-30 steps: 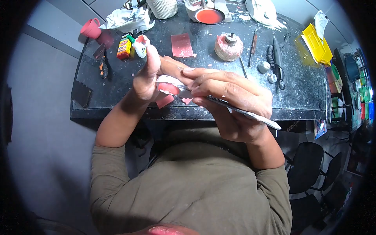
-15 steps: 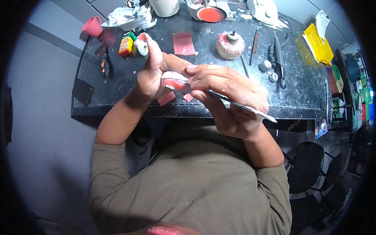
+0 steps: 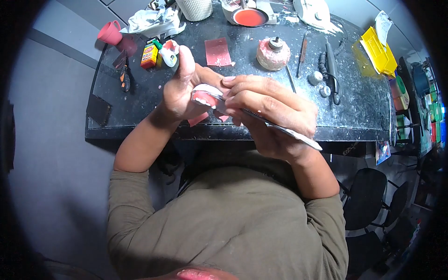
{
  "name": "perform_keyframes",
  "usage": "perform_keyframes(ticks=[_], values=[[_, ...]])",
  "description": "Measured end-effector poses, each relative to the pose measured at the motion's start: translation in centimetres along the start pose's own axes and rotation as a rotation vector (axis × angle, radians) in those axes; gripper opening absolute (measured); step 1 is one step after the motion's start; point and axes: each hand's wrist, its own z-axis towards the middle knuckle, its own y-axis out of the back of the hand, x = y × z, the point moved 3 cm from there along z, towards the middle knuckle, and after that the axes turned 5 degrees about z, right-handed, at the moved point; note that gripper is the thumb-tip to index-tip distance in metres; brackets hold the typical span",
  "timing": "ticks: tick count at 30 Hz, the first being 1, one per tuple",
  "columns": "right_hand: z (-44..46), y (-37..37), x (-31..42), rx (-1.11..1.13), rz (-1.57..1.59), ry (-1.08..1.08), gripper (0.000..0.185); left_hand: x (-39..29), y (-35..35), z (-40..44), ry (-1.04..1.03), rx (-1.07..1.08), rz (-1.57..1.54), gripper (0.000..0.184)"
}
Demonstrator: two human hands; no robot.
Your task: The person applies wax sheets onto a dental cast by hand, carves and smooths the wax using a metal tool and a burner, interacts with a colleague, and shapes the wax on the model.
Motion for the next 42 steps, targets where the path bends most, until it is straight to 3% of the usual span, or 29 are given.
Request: perform_keyframes(ticks=[1,2,3,4,6,8,10,11,13,16,18,21,24,28,30,35,42], values=[[-0.2,0.0,-0.1,0.002,-0.005,0.005,0.015,0.0,0.0,0.1,0.217,-0.019,-0.153,0.066],[-0.3,-0.1,-0.1,0.001,-0.005,0.005,0.015,0.3,0.0,0.1,0.325,-0.023,-0.228,0.066],[-0.4,-0.3,-0.1,-0.007,-0.056,-0.005,0.015,0.7,-0.1,0.1,0.434,-0.036,-0.305,0.078],[-0.4,-0.4,-0.1,-0.016,-0.107,-0.014,0.015,1.8,-0.5,0.1,0.59,0.001,-0.784,0.091],[-0.6,-0.4,-0.2,-0.006,-0.192,0.028,0.012,1.7,-1.0,0.8,0.73,0.047,-1.261,0.107],[-1.4,0.1,-1.5,-0.221,-0.014,-0.067,0.01,0.6,-1.4,1.6,0.776,0.294,-0.888,0.128],[-1.6,0.5,-1.9,-0.367,0.224,-0.151,0.014,0.7,-1.6,1.5,0.783,0.306,-0.866,0.124],[-1.5,0.9,-1.9,-0.385,0.282,-0.159,0.016,0.8,-1.5,1.8,0.683,0.188,-0.546,0.122],[-1.3,1.4,-1.8,-0.413,0.391,-0.205,0.021,0.6,-1.3,2.0,0.572,0.076,-0.232,0.121],[-1.8,1.2,-1.7,-0.373,0.462,-0.201,0.022,-0.1,-0.6,2.1,0.452,-0.025,-0.063,0.108],[-2.0,0.2,-1.6,-0.344,0.338,-0.236,0.017,-0.1,-0.4,2.1,0.456,-0.028,-0.084,0.105],[-2.0,-1.0,-2.0,-0.357,0.306,-0.206,0.015,0.5,-0.1,2.4,0.347,-0.231,0.023,0.104],[-2.0,-1.6,-2.1,-0.294,0.202,-0.264,0.015,0.3,0.4,2.1,0.378,-0.181,0.035,0.099],[-1.5,-1.9,-1.9,-0.229,-0.007,-0.156,0.017,0.3,0.4,2.1,0.326,-0.206,0.084,0.095],[-1.3,-1.9,-1.9,-0.214,-0.039,-0.127,0.017,0.3,0.7,2.0,0.486,-0.114,0.167,0.12],[-0.7,-2.2,-0.9,-0.128,-0.157,-0.014,0.015,0.6,0.8,1.9,0.458,-0.133,0.236,0.12],[-0.9,-2.3,-1.7,-0.199,-0.079,-0.12,0.016,0.5,0.7,1.9,0.482,-0.148,0.205,0.12]])
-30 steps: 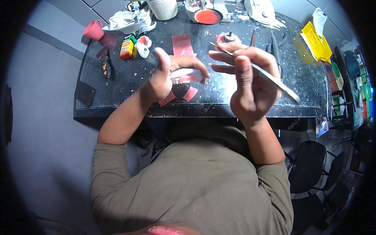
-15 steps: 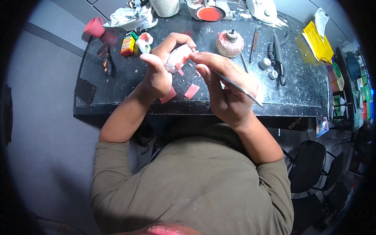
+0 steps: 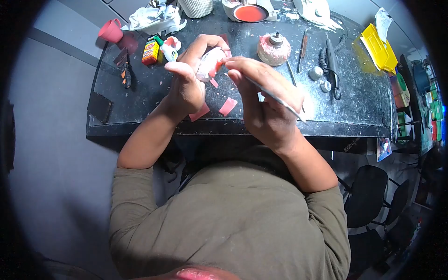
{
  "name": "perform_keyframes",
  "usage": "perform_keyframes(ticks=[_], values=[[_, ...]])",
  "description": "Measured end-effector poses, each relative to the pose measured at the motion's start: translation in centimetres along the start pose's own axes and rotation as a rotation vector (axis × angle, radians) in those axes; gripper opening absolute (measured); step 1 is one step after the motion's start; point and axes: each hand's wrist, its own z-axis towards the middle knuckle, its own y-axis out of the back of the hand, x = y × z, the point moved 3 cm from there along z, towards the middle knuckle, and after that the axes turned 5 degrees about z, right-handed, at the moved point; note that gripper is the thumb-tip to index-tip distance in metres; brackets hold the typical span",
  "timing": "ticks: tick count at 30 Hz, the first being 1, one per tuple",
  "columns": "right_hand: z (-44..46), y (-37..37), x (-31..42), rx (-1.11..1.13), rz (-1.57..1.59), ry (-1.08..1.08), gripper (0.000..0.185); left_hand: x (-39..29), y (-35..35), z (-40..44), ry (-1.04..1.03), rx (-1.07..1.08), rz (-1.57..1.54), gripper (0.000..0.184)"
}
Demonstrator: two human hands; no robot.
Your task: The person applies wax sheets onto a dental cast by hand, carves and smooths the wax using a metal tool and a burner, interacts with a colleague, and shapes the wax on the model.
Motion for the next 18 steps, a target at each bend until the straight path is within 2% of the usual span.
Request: perform_keyframes(ticks=[4,6,9,13,14,15,18], values=[[0.2,-0.2,0.5,0.06,-0.022,0.11,0.016,0.1,0.1,-0.1,0.017,0.011,-0.001,0.12],[0.0,-0.3,0.3,0.037,0.019,0.089,0.014,0.1,0.2,-0.1,0.011,0.022,0.026,0.119],[-0.2,-0.1,-0.3,-0.075,0.115,-0.149,0.013,-0.3,0.0,0.0,-0.017,0.002,0.047,0.119],[-0.2,-0.4,0.1,0.008,0.041,0.027,0.015,0.5,-0.1,0.1,-0.016,0.005,0.047,0.119],[-0.3,-0.4,0.1,0.014,0.024,0.048,0.015,0.5,-0.3,0.2,-0.109,-0.055,0.007,0.107],[-0.4,-0.3,-0.1,-0.033,0.066,-0.023,0.015,0.4,-0.3,0.3,-0.203,-0.115,-0.034,0.096],[-0.4,-0.3,-0.6,-0.121,0.174,-0.16,0.014,0.0,-0.3,0.3,-0.233,-0.131,0.016,0.096]])
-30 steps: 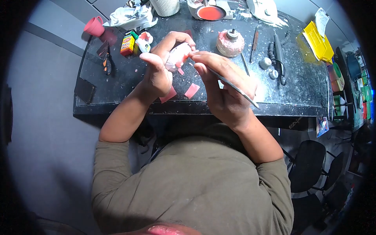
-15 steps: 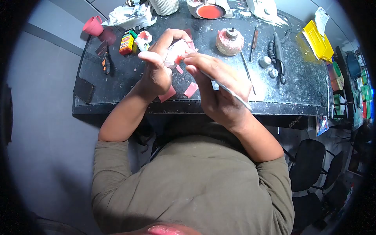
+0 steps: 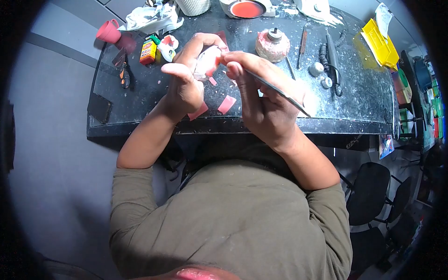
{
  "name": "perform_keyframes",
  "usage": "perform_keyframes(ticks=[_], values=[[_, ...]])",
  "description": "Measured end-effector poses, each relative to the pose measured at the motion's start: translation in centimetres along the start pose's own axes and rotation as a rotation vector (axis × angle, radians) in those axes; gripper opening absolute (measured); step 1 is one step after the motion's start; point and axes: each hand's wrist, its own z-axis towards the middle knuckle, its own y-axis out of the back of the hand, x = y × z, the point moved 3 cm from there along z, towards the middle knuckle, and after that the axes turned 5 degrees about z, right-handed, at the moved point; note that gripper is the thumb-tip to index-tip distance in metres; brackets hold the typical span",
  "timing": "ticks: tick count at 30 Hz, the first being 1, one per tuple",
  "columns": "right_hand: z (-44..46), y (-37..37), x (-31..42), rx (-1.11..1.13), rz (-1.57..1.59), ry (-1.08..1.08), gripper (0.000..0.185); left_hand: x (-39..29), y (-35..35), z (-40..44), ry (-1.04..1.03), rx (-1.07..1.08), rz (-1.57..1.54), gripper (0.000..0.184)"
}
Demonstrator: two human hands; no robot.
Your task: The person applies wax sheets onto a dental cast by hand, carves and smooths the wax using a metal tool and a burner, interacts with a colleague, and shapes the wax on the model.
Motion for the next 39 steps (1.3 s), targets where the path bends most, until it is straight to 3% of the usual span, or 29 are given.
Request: perform_keyframes(ticks=[1,3,7,10,13,18,22,25,28,30,31,35,39], values=[[0.0,0.0,0.1,0.031,-0.064,0.049,0.014,-0.2,0.2,0.0,-0.001,0.001,0.002,0.096],[0.0,-0.1,0.5,0.064,-0.105,0.092,0.014,-0.3,0.5,-0.3,0.178,0.12,0.095,0.118],[-0.3,-0.1,0.6,0.094,-0.073,0.117,0.014,-0.3,0.5,-0.3,0.172,0.151,0.083,0.118],[-0.3,0.1,0.3,-0.006,0.005,0.033,0.014,-0.3,0.3,-0.5,0.175,0.148,0.074,0.117],[-0.1,-0.1,1.4,0.133,-0.113,0.165,0.014,-0.3,0.2,-0.7,0.209,0.093,-0.009,0.117],[-0.2,-0.1,1.0,0.049,-0.084,0.143,0.014,-0.1,-0.1,-1.0,0.246,0.11,-0.113,0.115],[0.2,-0.3,1.6,0.146,-0.161,0.209,0.015,0.0,-0.1,-0.9,0.229,0.1,-0.097,0.114],[-0.3,0.0,1.4,0.187,-0.103,0.237,0.014,0.3,-0.4,-1.1,0.261,0.124,-0.132,0.115],[-0.6,0.7,1.2,0.043,0.219,0.04,0.015,0.1,-0.4,-0.7,0.186,-0.006,-0.195,0.106],[0.4,1.5,0.2,0.095,0.308,0.206,0.014,-0.2,0.0,-0.4,0.324,0.139,-0.358,0.112],[0.3,1.9,0.1,0.074,0.283,0.192,0.015,-0.6,0.0,0.0,0.37,0.117,-0.373,0.122],[0.1,2.3,0.1,0.031,0.284,0.148,0.019,0.3,-0.1,-0.3,0.334,0.147,-0.644,0.123],[-0.5,2.5,0.7,0.106,0.297,0.045,0.019,-0.2,0.2,0.0,0.344,0.178,-0.644,0.126]])
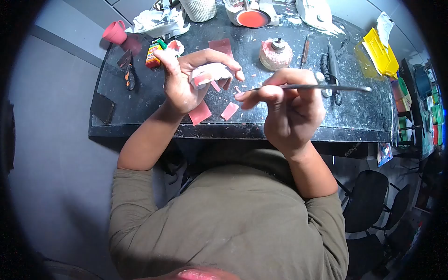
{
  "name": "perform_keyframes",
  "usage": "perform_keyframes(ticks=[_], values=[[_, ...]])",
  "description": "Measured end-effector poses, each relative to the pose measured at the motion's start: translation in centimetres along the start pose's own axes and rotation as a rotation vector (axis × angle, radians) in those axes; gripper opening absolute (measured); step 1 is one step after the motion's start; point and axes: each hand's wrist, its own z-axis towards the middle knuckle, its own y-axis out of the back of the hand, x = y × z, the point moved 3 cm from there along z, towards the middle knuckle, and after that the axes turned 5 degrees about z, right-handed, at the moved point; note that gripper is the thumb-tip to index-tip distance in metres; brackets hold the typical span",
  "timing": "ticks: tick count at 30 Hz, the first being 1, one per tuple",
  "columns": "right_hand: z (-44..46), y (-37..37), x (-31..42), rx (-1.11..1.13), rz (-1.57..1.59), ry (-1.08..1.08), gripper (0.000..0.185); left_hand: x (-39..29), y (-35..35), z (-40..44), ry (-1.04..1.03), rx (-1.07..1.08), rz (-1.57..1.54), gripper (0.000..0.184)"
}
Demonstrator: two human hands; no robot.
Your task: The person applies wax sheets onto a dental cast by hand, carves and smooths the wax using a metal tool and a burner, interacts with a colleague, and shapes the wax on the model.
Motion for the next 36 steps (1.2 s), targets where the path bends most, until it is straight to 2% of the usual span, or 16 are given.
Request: perform_keyframes(ticks=[1,4,8,11,23,27,29,36], values=[[0.1,-0.2,0.2,0.0,0.001,0.0,0.019,-0.2,0.0,0.0,-0.003,0.007,0.016,0.127],[0.4,-0.8,1.0,0.044,-0.312,0.085,0.021,-0.4,0.0,-0.2,0.013,0.002,0.067,0.129],[2.2,-1.7,2.2,0.214,-0.541,0.199,0.024,0.0,0.0,-0.7,0.034,-0.038,0.186,0.129],[2.1,-1.7,2.1,0.214,-0.545,0.184,0.023,-0.6,0.4,-1.0,-0.024,0.053,0.301,0.12],[2.3,-1.7,2.3,0.257,-0.514,0.111,0.016,-0.5,0.7,-0.6,-0.187,0.113,0.432,0.119],[2.2,-1.6,2.1,0.254,-0.525,0.117,0.016,-1.3,0.3,-0.6,-0.144,0.11,0.468,0.119],[2.2,-1.6,2.3,0.253,-0.533,0.113,0.016,-1.6,0.0,-0.5,-0.025,0.038,0.513,0.128],[1.7,-1.9,2.3,0.192,-0.566,0.133,0.017,-0.8,-0.1,-0.8,-0.015,-0.003,0.372,0.128]])
